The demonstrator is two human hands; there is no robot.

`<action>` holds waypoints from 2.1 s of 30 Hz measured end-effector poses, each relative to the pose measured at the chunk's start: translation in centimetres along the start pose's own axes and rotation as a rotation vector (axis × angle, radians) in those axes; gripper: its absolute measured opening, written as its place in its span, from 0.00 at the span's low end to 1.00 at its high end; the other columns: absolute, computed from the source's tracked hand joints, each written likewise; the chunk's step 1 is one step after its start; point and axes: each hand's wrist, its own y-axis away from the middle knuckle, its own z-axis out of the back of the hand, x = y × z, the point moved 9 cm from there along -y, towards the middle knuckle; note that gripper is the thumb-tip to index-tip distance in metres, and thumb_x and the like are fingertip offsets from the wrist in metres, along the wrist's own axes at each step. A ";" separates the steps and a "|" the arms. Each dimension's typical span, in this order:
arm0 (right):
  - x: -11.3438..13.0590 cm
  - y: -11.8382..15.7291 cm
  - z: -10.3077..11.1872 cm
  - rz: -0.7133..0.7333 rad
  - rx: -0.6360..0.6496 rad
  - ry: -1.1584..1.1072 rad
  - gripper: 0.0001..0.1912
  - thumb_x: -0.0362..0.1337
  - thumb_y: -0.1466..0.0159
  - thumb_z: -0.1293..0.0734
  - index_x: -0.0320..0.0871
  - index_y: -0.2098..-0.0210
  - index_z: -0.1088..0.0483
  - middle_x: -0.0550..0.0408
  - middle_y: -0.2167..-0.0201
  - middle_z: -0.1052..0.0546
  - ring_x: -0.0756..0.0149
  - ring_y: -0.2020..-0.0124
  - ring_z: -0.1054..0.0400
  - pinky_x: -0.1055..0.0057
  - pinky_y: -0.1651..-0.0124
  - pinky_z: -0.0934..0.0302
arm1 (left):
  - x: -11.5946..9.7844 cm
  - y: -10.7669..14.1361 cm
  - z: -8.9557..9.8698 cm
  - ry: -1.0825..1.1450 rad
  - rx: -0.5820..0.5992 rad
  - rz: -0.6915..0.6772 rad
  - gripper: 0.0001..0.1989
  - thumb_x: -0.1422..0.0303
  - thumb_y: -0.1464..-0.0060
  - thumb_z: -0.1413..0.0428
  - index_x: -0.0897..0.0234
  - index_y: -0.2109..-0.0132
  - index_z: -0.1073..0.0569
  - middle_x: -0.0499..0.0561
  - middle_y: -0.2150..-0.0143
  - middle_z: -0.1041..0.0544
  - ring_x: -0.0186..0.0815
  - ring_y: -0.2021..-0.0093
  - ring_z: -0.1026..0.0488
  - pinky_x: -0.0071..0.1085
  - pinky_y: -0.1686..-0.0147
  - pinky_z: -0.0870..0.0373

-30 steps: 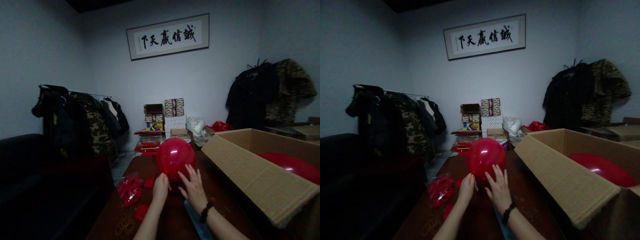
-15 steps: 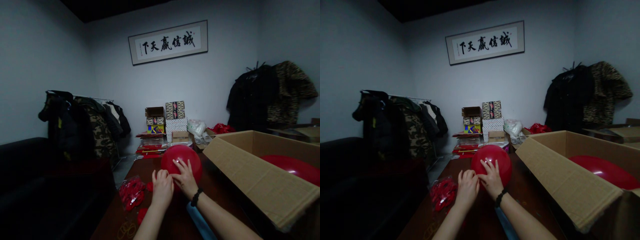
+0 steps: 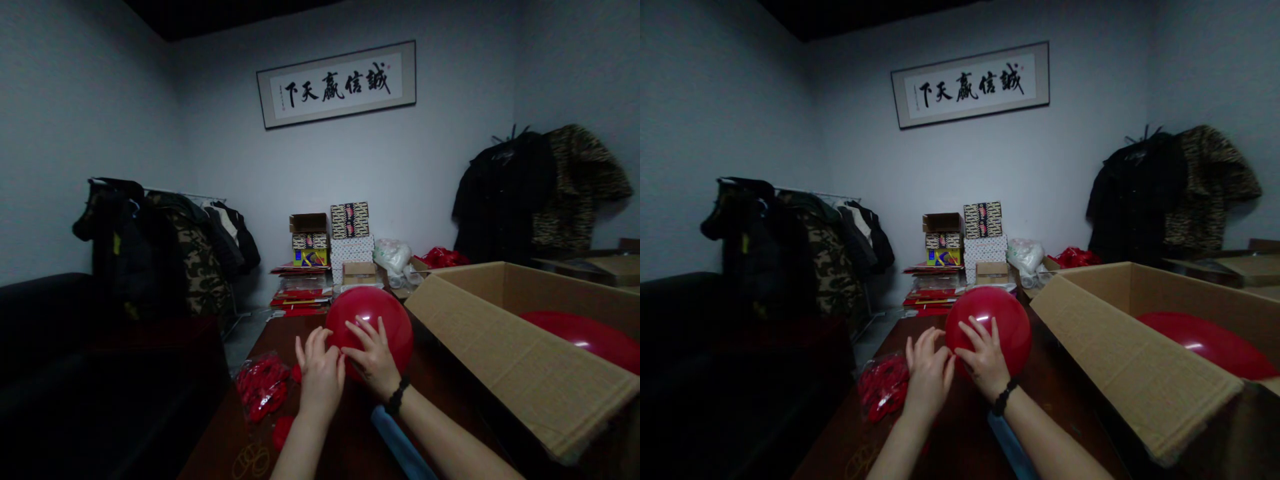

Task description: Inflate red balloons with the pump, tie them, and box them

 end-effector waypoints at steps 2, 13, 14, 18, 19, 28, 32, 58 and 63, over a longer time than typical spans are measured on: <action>0.1 0.0 0.1 -0.005 0.004 0.005 0.10 0.38 0.38 0.39 0.56 0.59 0.29 0.52 0.41 0.37 0.57 0.36 0.54 0.35 0.39 0.66 | -0.9 -0.1 -0.1 -0.020 0.015 -0.073 0.07 0.73 0.47 0.49 0.61 0.68 0.27 0.56 0.49 0.30 0.46 0.42 0.39 0.60 0.41 0.58; -5.8 2.4 2.3 -0.232 0.168 -0.025 0.22 0.40 0.40 0.38 0.49 0.46 0.39 0.46 0.35 0.48 0.56 0.34 0.61 0.44 0.35 0.66 | 0.3 -0.2 -3.7 -0.110 0.117 -0.139 0.05 0.73 0.50 0.48 0.61 0.67 0.27 0.57 0.50 0.28 0.46 0.44 0.37 0.57 0.40 0.61; -7.3 3.7 2.7 -0.279 0.176 -0.017 0.21 0.40 0.40 0.39 0.48 0.47 0.38 0.46 0.36 0.47 0.56 0.34 0.59 0.44 0.35 0.65 | 0.6 -0.1 -4.1 -0.117 0.118 -0.141 0.06 0.73 0.50 0.48 0.62 0.67 0.27 0.57 0.50 0.28 0.46 0.44 0.37 0.57 0.40 0.60; -12.5 11.2 2.9 -0.473 0.268 -0.016 0.16 0.38 0.40 0.39 0.43 0.52 0.34 0.46 0.46 0.33 0.58 0.41 0.45 0.50 0.38 0.50 | 0.9 0.9 -5.7 -0.126 0.158 -0.177 0.08 0.74 0.49 0.50 0.62 0.66 0.26 0.58 0.52 0.27 0.46 0.45 0.37 0.57 0.40 0.59; -13.4 13.2 2.7 -0.513 0.302 -0.021 0.14 0.37 0.40 0.39 0.43 0.55 0.32 0.47 0.47 0.32 0.59 0.42 0.42 0.54 0.40 0.47 | 0.8 1.2 -6.0 -0.123 0.171 -0.187 0.08 0.74 0.49 0.50 0.63 0.66 0.26 0.58 0.52 0.27 0.46 0.45 0.37 0.57 0.40 0.58; -17.7 26.0 1.1 -0.814 0.603 -0.019 0.04 0.34 0.42 0.34 0.40 0.68 0.30 0.53 0.55 0.28 0.64 0.52 0.35 0.57 0.48 0.41 | -0.4 1.7 -8.0 -0.120 0.231 -0.228 0.07 0.74 0.50 0.49 0.63 0.68 0.26 0.58 0.53 0.27 0.46 0.46 0.36 0.55 0.40 0.59; -19.2 28.7 1.3 -0.903 0.680 0.025 0.06 0.38 0.41 0.35 0.40 0.68 0.31 0.53 0.54 0.28 0.65 0.54 0.35 0.58 0.49 0.40 | -1.0 1.6 -8.1 -0.116 0.241 -0.254 0.07 0.74 0.51 0.49 0.63 0.68 0.26 0.57 0.54 0.27 0.46 0.46 0.37 0.55 0.39 0.59; -25.5 25.9 -9.4 -1.019 0.671 0.203 0.10 0.42 0.41 0.35 0.42 0.64 0.31 0.53 0.55 0.29 0.64 0.53 0.35 0.58 0.50 0.39 | -1.4 2.6 -10.1 0.035 0.267 -0.260 0.05 0.74 0.55 0.45 0.59 0.69 0.28 0.52 0.51 0.26 0.43 0.44 0.36 0.52 0.38 0.59; -26.1 25.0 -9.4 -1.084 0.562 0.139 0.07 0.39 0.40 0.35 0.40 0.67 0.31 0.55 0.60 0.26 0.66 0.57 0.33 0.58 0.52 0.38 | -0.9 3.0 -10.7 0.078 0.256 -0.273 0.05 0.73 0.56 0.44 0.59 0.69 0.28 0.52 0.52 0.26 0.44 0.45 0.36 0.53 0.38 0.58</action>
